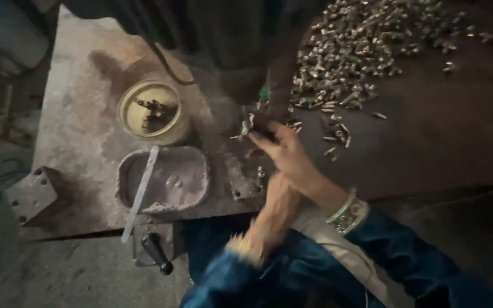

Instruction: The person picks small metal fasteners one at a time from a pile on the workbench, dips them into a paste-filled container, and holds each piece against a rotating bench machine to polish it, placing finished pieces in a bowl and repeating the cycle.

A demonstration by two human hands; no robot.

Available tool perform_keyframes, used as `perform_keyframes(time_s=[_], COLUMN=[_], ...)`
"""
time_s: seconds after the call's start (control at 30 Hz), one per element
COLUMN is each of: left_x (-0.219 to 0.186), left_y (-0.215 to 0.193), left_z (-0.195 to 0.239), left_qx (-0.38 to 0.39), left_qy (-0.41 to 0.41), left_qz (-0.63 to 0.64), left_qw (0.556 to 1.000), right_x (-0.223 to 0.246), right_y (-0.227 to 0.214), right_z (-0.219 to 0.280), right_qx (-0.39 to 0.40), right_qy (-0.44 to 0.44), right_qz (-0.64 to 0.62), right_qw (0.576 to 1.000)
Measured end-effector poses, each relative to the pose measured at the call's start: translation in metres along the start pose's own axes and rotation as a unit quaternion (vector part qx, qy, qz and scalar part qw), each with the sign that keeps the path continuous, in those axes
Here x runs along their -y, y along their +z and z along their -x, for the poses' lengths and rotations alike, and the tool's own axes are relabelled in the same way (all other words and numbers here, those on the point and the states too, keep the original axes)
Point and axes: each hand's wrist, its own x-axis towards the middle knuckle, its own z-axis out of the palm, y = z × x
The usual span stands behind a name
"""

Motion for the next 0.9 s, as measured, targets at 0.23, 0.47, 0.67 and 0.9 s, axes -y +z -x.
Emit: perform_keyframes(time_s=[0.23,0.47,0.67,0.9], left_x=[0.051,0.126,0.125,0.144], left_y=[-0.193,-0.180,-0.162,-0.172], left_z=[-0.003,-0.039,-0.039,-0.030], left_qx=[0.031,0.044,0.086,0.001], left_qy=[0.063,-0.062,-0.069,-0.189], left_qz=[0.124,0.023,0.027,0.405], left_qw=[0.990,0.997,0.994,0.894], right_x=[0.018,0.027,0.012,0.021], right_y=[0.006,0.000,-0.006,-0.001], right_z=[0.007,0.005,0.006,0.002], right_qx=[0.041,0.059,0.067,0.094], right_qy=[0.037,0.029,0.006,0.008], right_qz=[-0.182,-0.136,-0.144,-0.180], right_qw=[0.982,0.989,0.987,0.979])
